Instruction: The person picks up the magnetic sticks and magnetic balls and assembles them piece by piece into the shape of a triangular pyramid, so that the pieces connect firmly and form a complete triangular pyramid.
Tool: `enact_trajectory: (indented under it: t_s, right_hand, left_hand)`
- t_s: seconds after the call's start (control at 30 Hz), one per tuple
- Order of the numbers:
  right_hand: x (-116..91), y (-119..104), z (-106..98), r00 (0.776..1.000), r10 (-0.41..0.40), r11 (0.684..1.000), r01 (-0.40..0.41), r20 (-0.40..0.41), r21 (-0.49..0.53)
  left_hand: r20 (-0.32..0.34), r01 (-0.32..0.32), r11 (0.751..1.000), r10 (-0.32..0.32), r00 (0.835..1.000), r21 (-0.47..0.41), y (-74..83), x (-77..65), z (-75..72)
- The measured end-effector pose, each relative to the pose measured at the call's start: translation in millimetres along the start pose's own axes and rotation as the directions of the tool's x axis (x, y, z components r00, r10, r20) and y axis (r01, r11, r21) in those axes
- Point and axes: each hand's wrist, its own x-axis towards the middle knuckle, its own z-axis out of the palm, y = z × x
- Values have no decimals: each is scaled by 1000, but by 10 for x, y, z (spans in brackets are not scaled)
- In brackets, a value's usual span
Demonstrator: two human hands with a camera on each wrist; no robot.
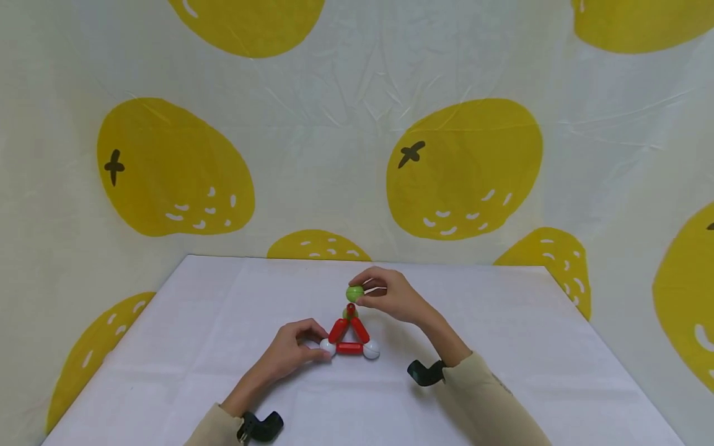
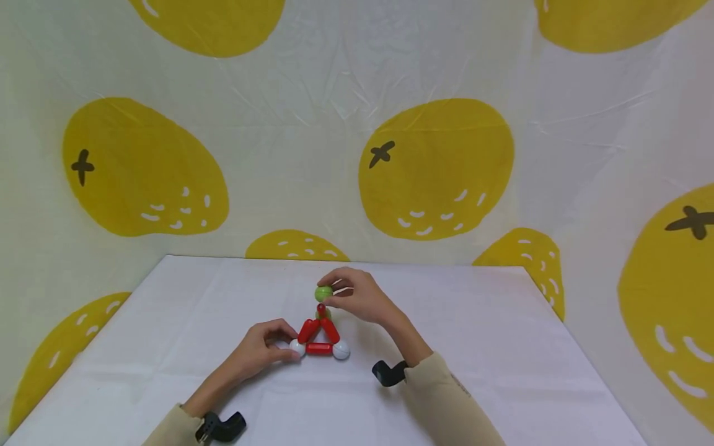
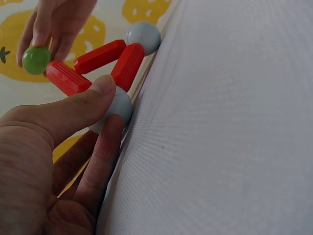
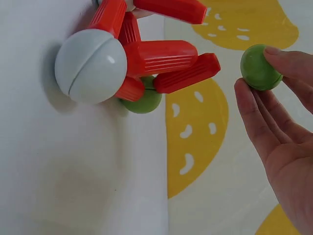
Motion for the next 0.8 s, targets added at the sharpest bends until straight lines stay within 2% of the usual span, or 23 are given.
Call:
enact_trajectory:
  t_s: [0.23,0.8]
  right_hand:
    - [-129,-46,59,999,-28,999,28,-23,-22]
    - [-156,-3,193,997,-51,995,47,-49,-87]
  left_hand:
    - [-3,25,1000,-25,1000,8,8,-12,-7]
    - [-3,30,1000,-30,1000,4,19,-7,-2]
